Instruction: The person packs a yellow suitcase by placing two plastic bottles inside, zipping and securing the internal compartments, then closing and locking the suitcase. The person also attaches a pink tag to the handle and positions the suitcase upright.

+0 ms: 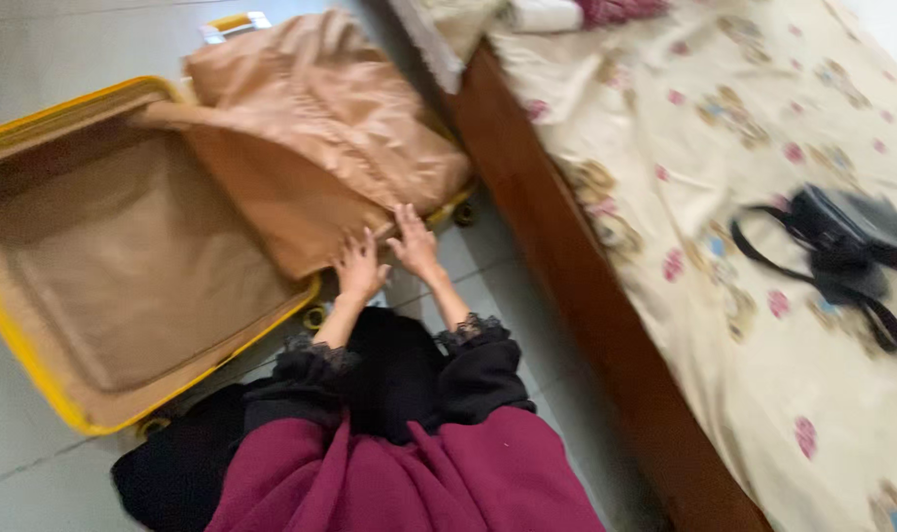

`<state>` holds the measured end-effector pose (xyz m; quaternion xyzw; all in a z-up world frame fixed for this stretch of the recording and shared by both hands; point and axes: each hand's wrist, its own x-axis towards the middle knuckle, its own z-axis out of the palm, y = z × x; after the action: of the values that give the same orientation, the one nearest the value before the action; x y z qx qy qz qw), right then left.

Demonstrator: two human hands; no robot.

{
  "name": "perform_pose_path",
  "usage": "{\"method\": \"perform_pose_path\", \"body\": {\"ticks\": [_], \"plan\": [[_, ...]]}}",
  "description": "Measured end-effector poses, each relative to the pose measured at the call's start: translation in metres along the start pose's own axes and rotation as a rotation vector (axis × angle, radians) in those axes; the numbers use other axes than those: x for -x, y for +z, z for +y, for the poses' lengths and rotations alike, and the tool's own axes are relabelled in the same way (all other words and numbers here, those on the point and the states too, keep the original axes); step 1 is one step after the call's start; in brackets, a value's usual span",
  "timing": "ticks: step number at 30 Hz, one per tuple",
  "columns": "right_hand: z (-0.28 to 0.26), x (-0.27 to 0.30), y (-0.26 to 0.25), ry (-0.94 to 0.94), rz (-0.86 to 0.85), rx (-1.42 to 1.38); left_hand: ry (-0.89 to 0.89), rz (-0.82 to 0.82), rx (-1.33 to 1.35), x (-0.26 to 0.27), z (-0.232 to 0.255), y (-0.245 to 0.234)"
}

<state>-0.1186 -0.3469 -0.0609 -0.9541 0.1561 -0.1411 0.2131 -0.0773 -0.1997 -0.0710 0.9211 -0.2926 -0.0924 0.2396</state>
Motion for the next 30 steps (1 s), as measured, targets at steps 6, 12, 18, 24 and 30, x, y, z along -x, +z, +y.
{"method": "perform_pose_path", "body": {"ticks": [6, 12, 18, 24, 30], "plan": [[0.002, 0.077, -0.054, 0.17, 0.162, -0.073, 0.452, 0.176, -0.139, 0.018, 0.073, 0.006], [0.034, 0.215, -0.134, 0.468, 0.328, 0.063, 0.725, -0.14, -0.127, 0.08, 0.178, 0.035], [0.049, 0.356, -0.173, 1.029, 0.314, 0.295, 1.017, -0.44, -0.164, 0.16, 0.252, 0.071], [0.01, 0.477, -0.204, 1.306, 0.408, 0.451, 1.296, -0.593, -0.171, 0.252, 0.295, 0.109], [-0.049, 0.567, -0.266, 1.533, 0.616, 0.672, 1.487, -0.737, -0.168, 0.323, 0.334, 0.107]]}}
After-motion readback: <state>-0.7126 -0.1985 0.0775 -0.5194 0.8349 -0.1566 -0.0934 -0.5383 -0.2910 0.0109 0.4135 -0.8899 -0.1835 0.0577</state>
